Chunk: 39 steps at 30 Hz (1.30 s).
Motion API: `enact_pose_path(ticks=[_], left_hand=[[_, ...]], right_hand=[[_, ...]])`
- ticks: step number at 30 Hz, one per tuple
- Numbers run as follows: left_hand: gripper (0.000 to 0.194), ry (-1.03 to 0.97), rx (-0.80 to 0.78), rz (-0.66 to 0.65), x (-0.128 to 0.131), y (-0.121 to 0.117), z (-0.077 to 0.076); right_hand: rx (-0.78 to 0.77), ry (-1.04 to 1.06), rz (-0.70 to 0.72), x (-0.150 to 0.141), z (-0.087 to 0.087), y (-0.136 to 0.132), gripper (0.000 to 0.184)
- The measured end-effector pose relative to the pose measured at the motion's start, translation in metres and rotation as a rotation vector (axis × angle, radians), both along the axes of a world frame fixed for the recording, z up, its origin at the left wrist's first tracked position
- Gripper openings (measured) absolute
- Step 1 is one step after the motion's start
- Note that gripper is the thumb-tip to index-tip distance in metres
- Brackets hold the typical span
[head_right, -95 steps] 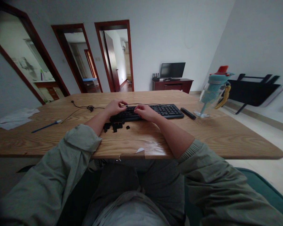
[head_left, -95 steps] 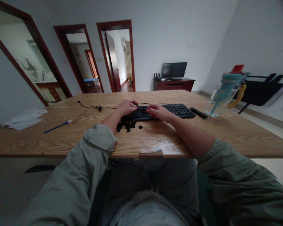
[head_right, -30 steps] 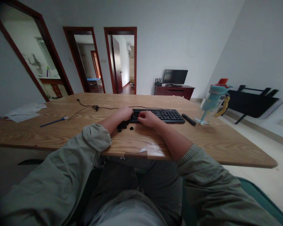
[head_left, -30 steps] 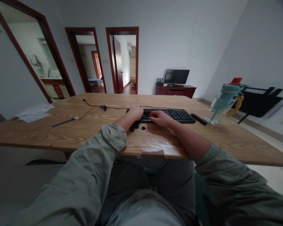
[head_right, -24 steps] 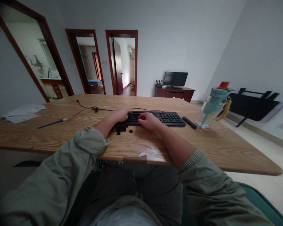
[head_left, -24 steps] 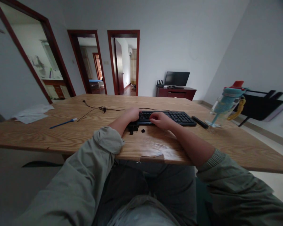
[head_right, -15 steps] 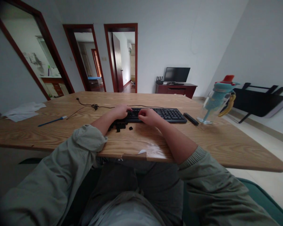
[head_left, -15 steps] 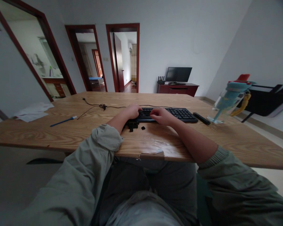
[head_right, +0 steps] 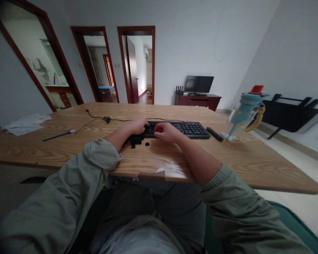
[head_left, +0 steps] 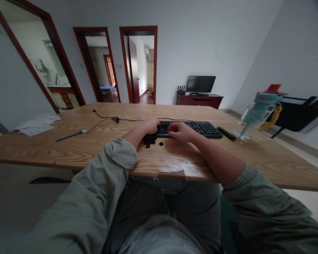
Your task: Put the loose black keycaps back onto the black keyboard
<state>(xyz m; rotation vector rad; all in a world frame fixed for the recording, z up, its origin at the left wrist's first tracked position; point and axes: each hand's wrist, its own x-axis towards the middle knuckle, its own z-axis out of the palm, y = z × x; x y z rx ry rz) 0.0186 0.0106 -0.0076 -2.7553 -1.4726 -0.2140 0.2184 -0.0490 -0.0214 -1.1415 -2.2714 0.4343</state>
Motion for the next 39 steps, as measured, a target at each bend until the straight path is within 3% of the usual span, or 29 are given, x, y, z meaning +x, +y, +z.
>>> enact_pose_path(ticks=[7, 13, 16, 20, 24, 27, 34, 39], left_hand=[[0.046, -0.117, 0.112, -0.059, -0.011, -0.009, 0.01], [0.036, -0.236, 0.241, -0.123, -0.007, -0.011, 0.012], [0.033, -0.316, 0.276, -0.158, -0.006, -0.012, 0.01], [0.032, -0.388, 0.267, -0.226, -0.003, -0.022, 0.012], [0.036, -0.465, 0.278, -0.35, 0.005, -0.035, 0.012], [0.037, -0.483, 0.311, -0.39, 0.011, -0.04, 0.01], [0.028, -0.471, 0.348, -0.317, 0.013, -0.039, 0.009], [0.029, -0.473, 0.347, -0.331, 0.012, -0.038, 0.009]], right_hand=[[-0.121, -0.171, 0.179, -0.012, 0.003, -0.015, 0.042], [-0.166, -0.205, 0.216, -0.019, -0.003, -0.015, 0.024], [-0.153, -0.101, 0.154, -0.014, -0.005, -0.007, 0.023], [-0.152, 0.206, 0.029, -0.002, -0.002, 0.006, 0.028], [-0.269, 0.577, -0.075, 0.006, 0.002, 0.013, 0.029], [-0.369, 0.74, -0.066, 0.006, 0.004, 0.012, 0.028], [-0.423, 0.803, -0.034, 0.003, 0.004, 0.01, 0.03], [-0.376, 0.757, -0.026, 0.007, -0.001, 0.014, 0.03]])
